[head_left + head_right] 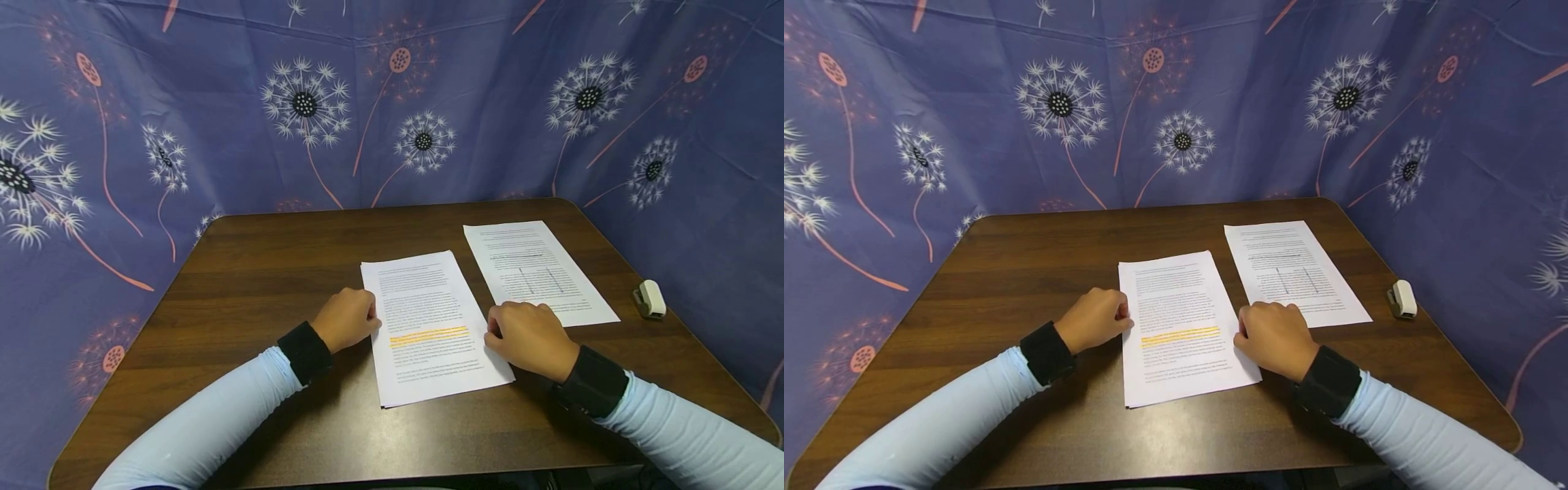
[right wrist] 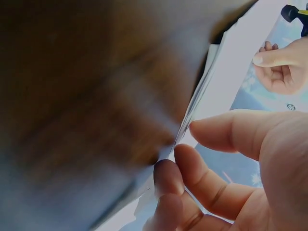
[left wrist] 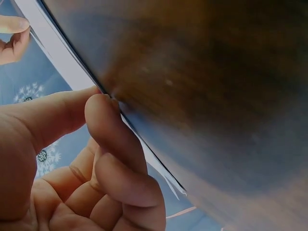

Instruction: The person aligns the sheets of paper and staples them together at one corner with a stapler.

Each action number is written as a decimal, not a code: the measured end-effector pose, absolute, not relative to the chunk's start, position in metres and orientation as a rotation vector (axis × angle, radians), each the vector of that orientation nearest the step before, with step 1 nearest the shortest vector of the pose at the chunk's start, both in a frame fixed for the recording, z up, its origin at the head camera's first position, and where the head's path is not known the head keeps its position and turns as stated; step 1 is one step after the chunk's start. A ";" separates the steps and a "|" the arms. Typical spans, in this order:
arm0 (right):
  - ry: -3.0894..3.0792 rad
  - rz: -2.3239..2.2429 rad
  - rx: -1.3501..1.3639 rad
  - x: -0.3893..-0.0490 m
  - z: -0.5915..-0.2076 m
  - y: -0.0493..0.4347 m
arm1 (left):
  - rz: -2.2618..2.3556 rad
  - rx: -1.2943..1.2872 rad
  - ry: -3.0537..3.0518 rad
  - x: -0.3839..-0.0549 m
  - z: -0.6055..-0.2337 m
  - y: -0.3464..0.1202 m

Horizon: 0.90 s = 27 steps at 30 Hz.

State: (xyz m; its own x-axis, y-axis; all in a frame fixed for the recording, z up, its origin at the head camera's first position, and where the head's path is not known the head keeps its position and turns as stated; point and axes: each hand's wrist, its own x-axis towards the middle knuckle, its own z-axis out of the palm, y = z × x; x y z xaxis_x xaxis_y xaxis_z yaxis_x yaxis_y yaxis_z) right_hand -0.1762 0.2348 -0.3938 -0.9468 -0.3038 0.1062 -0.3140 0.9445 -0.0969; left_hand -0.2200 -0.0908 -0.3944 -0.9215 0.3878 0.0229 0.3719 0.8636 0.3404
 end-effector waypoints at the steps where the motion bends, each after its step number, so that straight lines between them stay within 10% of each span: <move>1: -3.008 0.168 0.481 -0.176 -0.394 0.234 | 0.525 0.605 2.988 -0.220 -0.394 -0.091; 27: -2.997 0.219 0.426 -0.177 -0.376 0.239 | 0.588 0.646 3.008 -0.232 -0.374 -0.070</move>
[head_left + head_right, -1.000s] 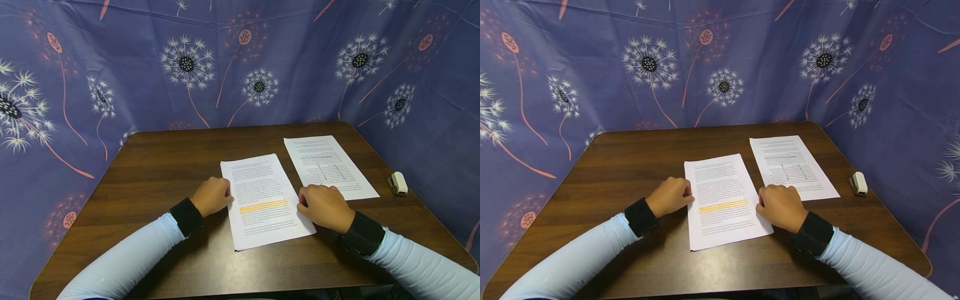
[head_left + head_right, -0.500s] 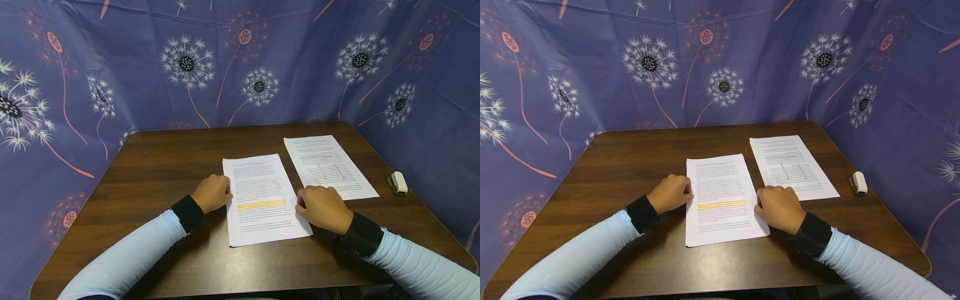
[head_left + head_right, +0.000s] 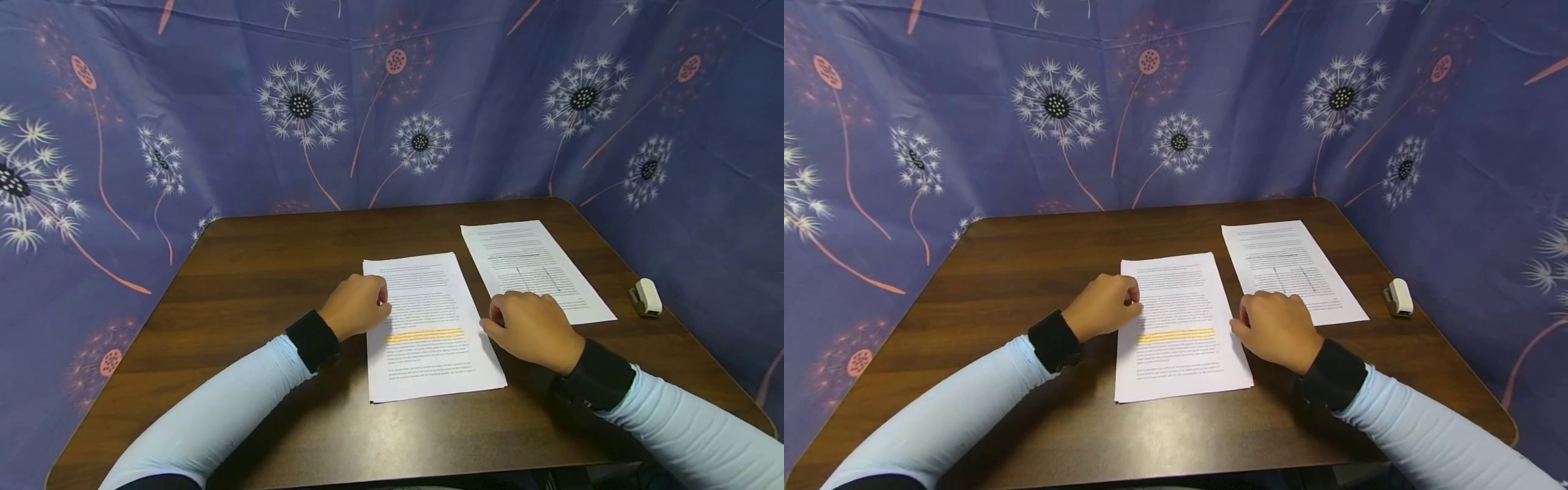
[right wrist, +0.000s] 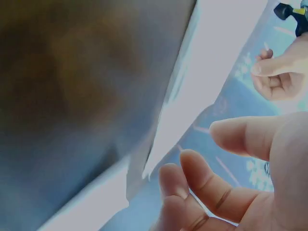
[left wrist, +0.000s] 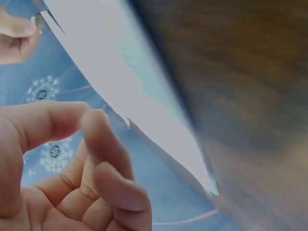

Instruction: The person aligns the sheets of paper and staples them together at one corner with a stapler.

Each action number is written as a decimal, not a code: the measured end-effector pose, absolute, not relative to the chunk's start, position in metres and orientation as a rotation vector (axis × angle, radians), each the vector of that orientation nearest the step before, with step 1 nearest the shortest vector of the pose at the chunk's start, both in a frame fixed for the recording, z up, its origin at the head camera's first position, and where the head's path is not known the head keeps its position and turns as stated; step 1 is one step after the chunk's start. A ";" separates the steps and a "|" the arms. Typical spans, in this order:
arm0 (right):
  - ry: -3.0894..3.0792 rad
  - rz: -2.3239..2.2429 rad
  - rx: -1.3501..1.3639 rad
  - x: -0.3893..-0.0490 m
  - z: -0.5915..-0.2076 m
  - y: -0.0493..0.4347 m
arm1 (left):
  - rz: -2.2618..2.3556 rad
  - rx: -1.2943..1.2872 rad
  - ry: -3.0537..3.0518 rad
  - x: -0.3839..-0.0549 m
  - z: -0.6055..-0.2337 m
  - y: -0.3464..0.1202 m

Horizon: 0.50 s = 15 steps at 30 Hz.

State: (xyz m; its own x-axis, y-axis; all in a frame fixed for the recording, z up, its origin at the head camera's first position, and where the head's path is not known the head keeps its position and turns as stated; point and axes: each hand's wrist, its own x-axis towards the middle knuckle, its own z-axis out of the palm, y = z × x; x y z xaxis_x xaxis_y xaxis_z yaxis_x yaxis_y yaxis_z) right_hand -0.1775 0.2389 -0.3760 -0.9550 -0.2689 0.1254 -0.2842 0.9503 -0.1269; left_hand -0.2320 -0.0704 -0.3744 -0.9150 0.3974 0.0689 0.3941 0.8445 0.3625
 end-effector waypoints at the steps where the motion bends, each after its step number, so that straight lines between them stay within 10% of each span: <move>1: -2.989 0.226 0.418 -0.179 -0.373 0.241 | 0.598 0.654 3.006 -0.233 -0.371 -0.066; 15: -2.977 0.409 0.234 -0.206 -0.341 0.286 | 0.704 0.726 2.933 -0.248 -0.350 -0.011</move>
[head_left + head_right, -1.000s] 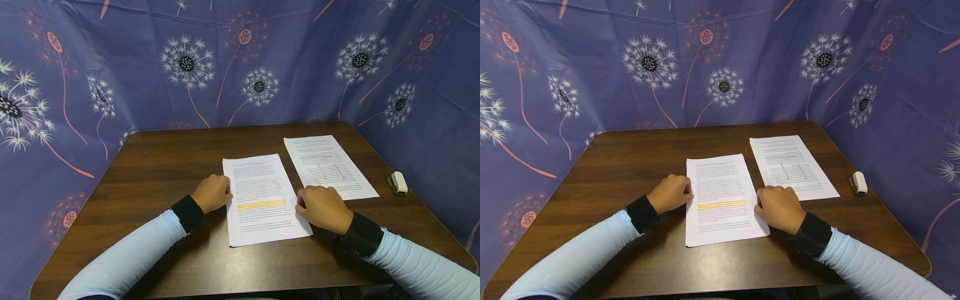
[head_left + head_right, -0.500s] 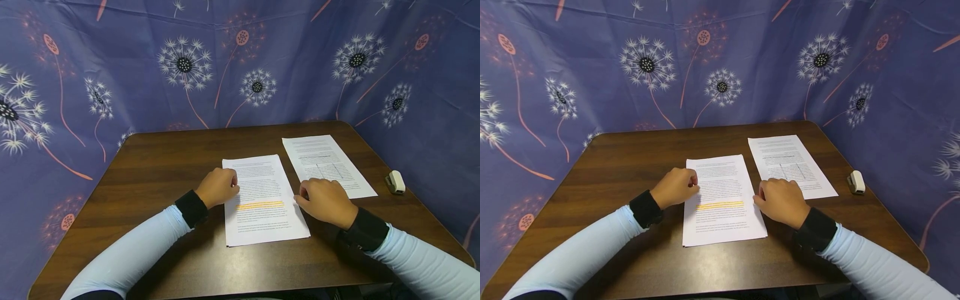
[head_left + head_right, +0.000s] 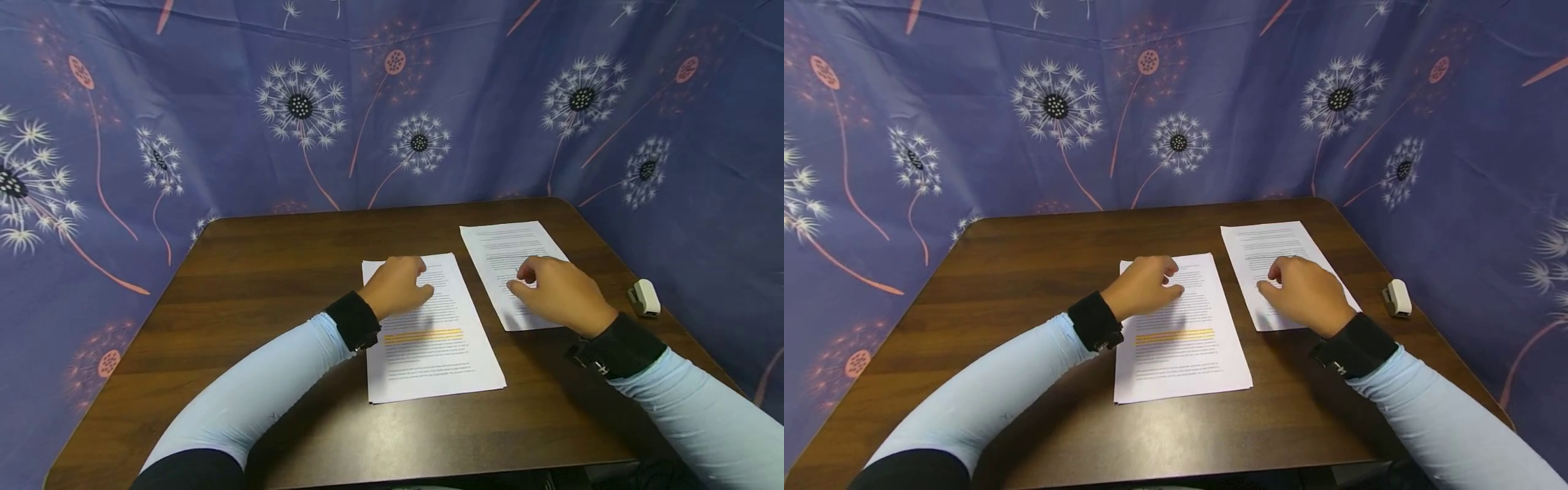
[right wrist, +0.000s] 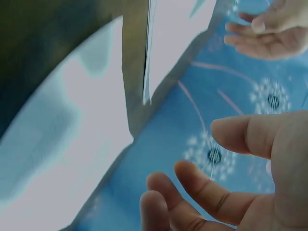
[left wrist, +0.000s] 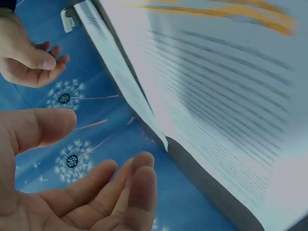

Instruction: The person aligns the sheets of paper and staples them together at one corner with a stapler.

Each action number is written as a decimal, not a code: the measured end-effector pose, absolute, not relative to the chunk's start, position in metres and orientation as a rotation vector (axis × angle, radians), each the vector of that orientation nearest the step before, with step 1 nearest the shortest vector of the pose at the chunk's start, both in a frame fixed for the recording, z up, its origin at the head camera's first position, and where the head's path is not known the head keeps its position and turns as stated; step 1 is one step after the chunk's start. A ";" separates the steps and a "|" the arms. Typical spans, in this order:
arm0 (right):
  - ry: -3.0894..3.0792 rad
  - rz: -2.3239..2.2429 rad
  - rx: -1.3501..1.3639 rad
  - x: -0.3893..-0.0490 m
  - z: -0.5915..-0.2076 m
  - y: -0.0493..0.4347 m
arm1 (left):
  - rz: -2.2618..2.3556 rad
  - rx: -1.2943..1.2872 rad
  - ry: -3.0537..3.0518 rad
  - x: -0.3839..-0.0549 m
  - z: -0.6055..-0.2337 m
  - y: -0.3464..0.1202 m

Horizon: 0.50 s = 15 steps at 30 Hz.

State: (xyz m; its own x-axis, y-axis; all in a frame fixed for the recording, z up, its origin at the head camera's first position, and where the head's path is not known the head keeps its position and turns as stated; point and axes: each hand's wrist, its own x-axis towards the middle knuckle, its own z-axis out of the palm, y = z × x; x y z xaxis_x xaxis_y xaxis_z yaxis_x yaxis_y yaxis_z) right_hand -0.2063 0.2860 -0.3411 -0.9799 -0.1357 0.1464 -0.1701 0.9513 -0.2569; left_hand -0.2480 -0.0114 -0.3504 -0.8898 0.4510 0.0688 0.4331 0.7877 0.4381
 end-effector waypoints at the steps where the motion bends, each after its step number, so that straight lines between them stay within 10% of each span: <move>1: -2.977 0.417 0.221 -0.209 -0.338 0.290 | 0.715 0.727 2.925 -0.250 -0.349 -0.008; 15: -2.989 0.446 0.030 -0.254 -0.339 0.352 | 0.850 0.704 2.745 -0.260 -0.347 0.047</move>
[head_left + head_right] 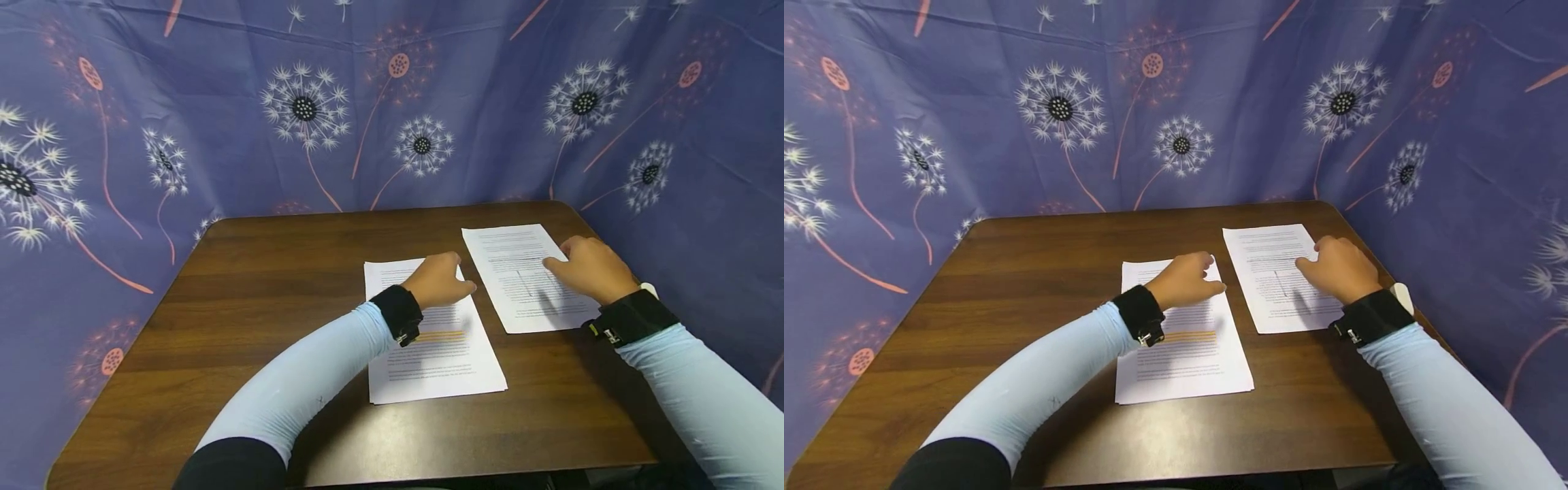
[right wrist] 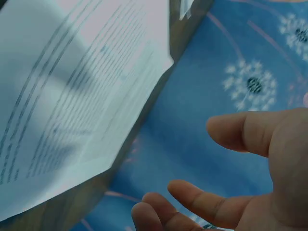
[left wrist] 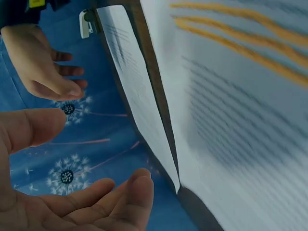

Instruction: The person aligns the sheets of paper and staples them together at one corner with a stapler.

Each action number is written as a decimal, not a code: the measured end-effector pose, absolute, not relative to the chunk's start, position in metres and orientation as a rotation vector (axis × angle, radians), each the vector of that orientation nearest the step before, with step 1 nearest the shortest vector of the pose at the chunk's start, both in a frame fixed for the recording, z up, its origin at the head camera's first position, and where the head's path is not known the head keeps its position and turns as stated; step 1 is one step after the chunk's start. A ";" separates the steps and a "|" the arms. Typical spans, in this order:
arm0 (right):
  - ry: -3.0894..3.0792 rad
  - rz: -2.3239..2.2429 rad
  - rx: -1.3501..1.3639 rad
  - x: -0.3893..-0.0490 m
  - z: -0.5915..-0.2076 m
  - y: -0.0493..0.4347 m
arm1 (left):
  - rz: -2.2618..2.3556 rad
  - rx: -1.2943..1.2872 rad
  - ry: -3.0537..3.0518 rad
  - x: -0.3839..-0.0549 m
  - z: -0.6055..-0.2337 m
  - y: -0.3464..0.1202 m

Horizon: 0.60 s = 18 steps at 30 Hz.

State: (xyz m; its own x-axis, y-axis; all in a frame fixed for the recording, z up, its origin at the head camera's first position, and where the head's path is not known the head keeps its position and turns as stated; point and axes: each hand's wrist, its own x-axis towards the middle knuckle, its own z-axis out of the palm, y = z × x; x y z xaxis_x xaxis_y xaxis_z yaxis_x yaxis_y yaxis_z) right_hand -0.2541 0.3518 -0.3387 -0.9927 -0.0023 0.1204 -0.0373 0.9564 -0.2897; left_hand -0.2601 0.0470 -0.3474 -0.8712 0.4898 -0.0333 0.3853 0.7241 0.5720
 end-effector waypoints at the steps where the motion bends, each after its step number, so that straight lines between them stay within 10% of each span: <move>1: -2.997 0.445 0.022 -0.258 -0.340 0.356 | 0.852 0.695 2.733 -0.261 -0.348 0.052; 18: -3.210 0.423 -0.341 -0.291 -0.350 0.384 | 0.990 0.544 2.558 -0.264 -0.352 0.115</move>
State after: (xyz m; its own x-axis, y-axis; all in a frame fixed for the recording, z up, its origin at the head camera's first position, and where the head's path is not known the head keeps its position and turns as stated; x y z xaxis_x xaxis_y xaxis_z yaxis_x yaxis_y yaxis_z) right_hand -0.2913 0.3838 -0.3502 -0.9715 0.1913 -0.1398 0.2210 0.9444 -0.2434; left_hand -0.2638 0.1150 -0.3515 -0.8673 0.4656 -0.1761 0.2258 0.6832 0.6944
